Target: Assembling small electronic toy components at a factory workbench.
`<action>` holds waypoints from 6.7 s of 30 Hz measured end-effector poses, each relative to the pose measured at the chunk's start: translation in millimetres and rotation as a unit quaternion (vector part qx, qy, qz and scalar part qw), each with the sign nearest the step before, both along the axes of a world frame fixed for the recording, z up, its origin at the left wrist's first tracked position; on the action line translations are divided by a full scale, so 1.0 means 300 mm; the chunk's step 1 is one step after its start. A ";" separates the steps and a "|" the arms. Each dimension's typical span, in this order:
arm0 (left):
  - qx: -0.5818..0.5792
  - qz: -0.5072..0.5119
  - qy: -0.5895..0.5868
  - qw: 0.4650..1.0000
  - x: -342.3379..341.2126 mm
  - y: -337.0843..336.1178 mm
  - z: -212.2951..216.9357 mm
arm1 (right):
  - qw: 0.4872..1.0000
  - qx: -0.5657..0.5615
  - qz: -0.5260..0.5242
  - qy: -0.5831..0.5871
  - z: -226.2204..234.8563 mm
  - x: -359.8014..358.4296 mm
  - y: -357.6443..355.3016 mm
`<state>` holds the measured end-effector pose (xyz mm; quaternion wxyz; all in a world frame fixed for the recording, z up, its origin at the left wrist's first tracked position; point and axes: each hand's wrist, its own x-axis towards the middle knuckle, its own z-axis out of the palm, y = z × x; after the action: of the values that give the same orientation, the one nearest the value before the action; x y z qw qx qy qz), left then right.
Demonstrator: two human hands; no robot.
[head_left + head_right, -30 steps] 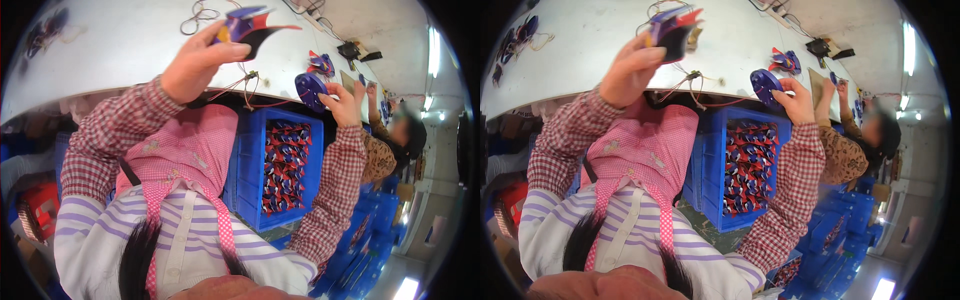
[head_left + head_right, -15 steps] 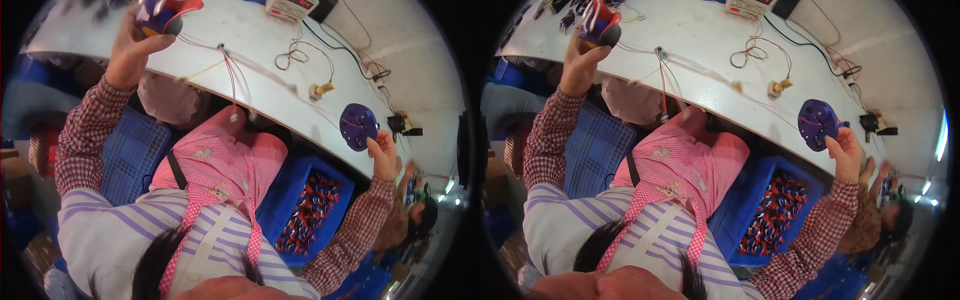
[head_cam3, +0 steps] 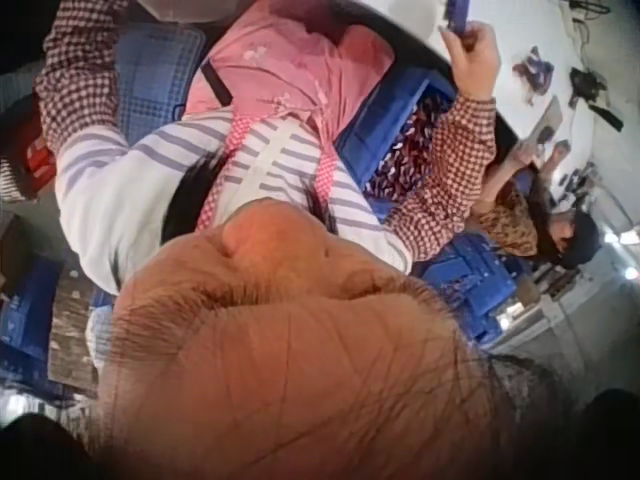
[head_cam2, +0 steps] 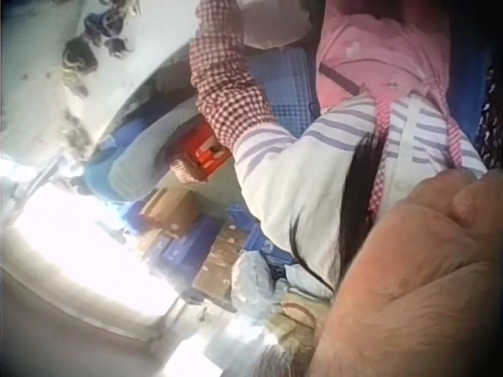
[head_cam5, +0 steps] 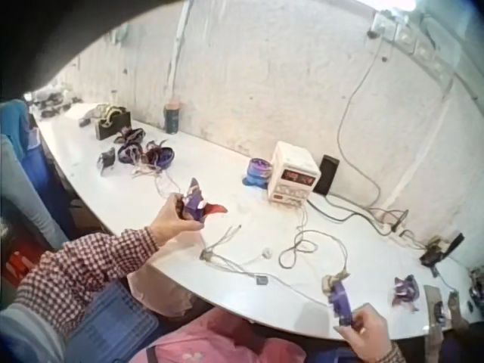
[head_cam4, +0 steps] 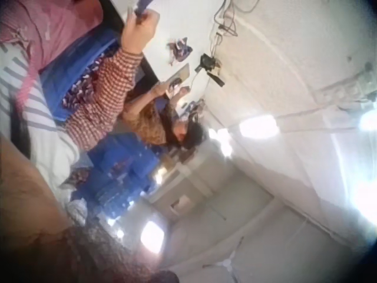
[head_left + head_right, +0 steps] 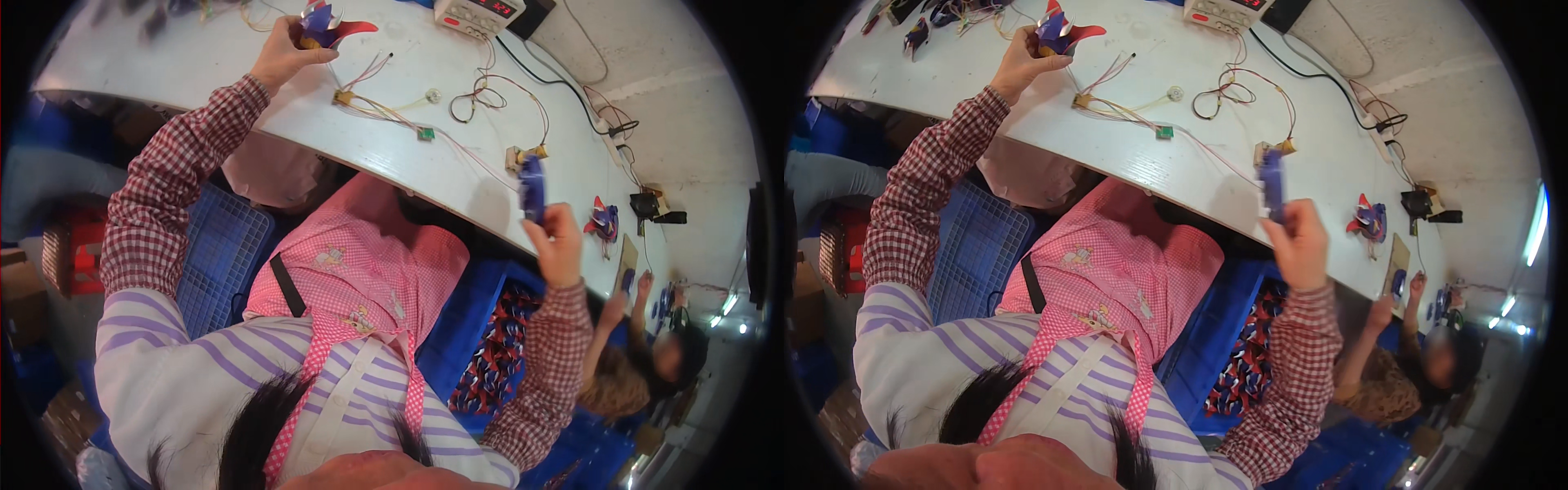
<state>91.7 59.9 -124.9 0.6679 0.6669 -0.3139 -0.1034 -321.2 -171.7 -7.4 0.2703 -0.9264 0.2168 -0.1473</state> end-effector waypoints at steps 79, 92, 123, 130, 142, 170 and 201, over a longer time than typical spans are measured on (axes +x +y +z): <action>0.230 -0.024 -0.448 0.864 -0.709 -0.321 0.260 | 0.966 0.053 -0.195 -0.160 -0.013 0.125 -0.083; 0.260 -0.046 -0.410 0.873 -0.706 -0.363 0.258 | 0.948 0.185 -0.080 -0.247 0.099 0.165 0.094; 0.230 -0.034 -0.404 0.885 -0.735 -0.377 0.257 | 0.980 -0.057 -0.029 -0.189 -0.008 0.181 0.138; 0.270 -0.035 -0.422 0.865 -0.749 -0.388 0.282 | 0.979 -0.075 -0.039 -0.184 -0.019 0.181 0.124; 0.052 -0.031 -0.414 0.908 -0.702 0.096 0.377 | 0.967 -0.050 0.035 -0.249 0.085 0.086 0.310; 0.198 -0.029 -0.627 0.753 -0.261 0.279 0.264 | 0.981 -0.072 0.177 -0.039 -0.030 0.384 0.408; 0.005 -0.177 0.275 0.945 -0.745 0.161 0.335 | 0.892 0.413 0.057 -0.178 -0.047 0.367 0.490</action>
<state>-131.6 108.3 -24.5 0.6960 0.5496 -0.2302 -0.4007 -211.3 -24.9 -21.6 0.6702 -0.7004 0.1533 -0.1919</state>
